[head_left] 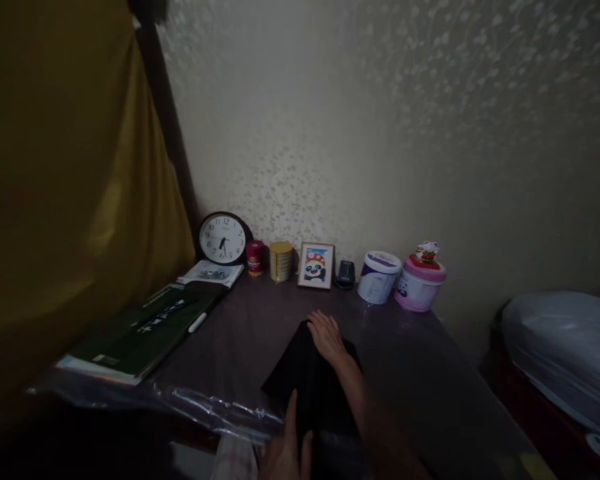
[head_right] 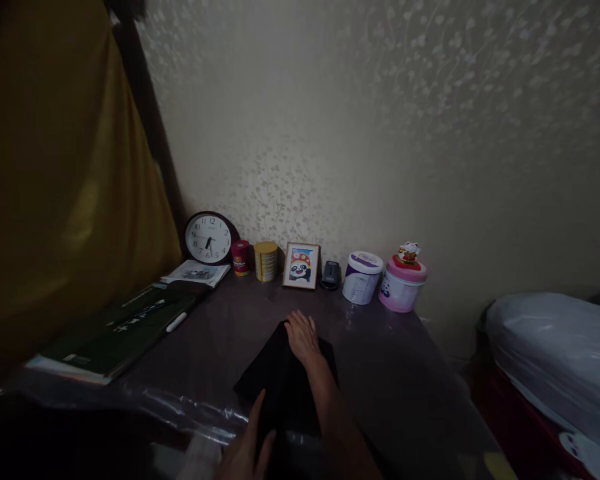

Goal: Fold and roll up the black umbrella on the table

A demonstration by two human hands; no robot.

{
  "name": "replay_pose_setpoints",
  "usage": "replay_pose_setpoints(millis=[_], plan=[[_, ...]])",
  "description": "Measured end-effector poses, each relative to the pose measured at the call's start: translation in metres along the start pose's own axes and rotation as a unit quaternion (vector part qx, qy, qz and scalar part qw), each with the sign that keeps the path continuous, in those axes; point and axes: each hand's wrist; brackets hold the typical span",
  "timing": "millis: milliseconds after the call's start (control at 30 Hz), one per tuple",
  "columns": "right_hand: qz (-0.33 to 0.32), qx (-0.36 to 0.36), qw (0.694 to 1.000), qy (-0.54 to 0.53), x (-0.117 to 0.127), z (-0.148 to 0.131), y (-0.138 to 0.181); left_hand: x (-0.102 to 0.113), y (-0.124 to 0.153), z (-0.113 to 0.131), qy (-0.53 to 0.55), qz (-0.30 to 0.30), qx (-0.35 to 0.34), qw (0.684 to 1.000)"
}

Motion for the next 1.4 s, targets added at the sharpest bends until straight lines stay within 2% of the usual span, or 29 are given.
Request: replay_pose_setpoints(millis=[67,133,300,400,467,567,633,767,900,1067,1233,1333,1400], plan=[[0.028,0.003,1.0,0.008,0.002,-0.008,0.009,0.0,0.0,-0.002,-0.003,-0.01,0.002,1.0],[0.024,0.029,0.999,-0.009,0.007,-0.022,0.028,-0.003,-0.001,-0.005,-0.009,-0.013,-0.003,1.0],[-0.09,0.105,0.986,-0.097,0.025,-0.067,0.085,-0.011,-0.005,-0.019,-0.014,0.002,-0.027,1.0],[-0.132,0.134,0.971,-0.149,0.034,-0.081,0.102,-0.014,-0.006,-0.024,-0.006,-0.011,-0.036,0.999],[-0.101,0.115,0.973,-0.173,0.037,-0.081,0.105,-0.013,-0.007,-0.022,-0.002,-0.01,-0.042,0.999],[-0.019,0.047,0.983,-0.177,0.035,-0.072,0.104,-0.01,-0.006,-0.017,-0.004,0.007,-0.053,0.999],[0.004,0.027,0.986,-0.167,0.032,-0.065,0.104,-0.008,-0.005,-0.014,-0.005,0.012,-0.048,0.999],[-0.003,0.048,0.987,-0.152,0.026,-0.062,0.105,-0.004,-0.005,-0.013,0.023,-0.009,-0.033,0.999],[-0.015,0.046,0.989,-0.142,0.028,-0.068,0.105,0.0,-0.004,-0.009,0.085,0.004,-0.05,0.995],[-0.021,0.046,0.989,-0.141,0.028,-0.069,0.105,0.006,-0.007,-0.001,0.128,-0.081,-0.07,0.986],[-0.017,0.035,0.986,-0.164,0.02,-0.066,0.105,0.007,-0.012,-0.006,0.122,-0.087,-0.049,0.988],[-0.021,0.022,0.981,-0.193,0.027,-0.065,0.104,0.009,-0.013,-0.008,0.115,-0.102,-0.047,0.987],[0.001,0.012,0.973,-0.231,0.039,-0.065,0.107,0.014,-0.013,-0.006,0.128,-0.099,-0.047,0.986]])
Point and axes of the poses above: each hand's wrist, its own y-axis away from the middle knuckle, its own x-axis out of the back of the hand, z = x × y, and after that the axes turned 2 degrees about y, right-handed
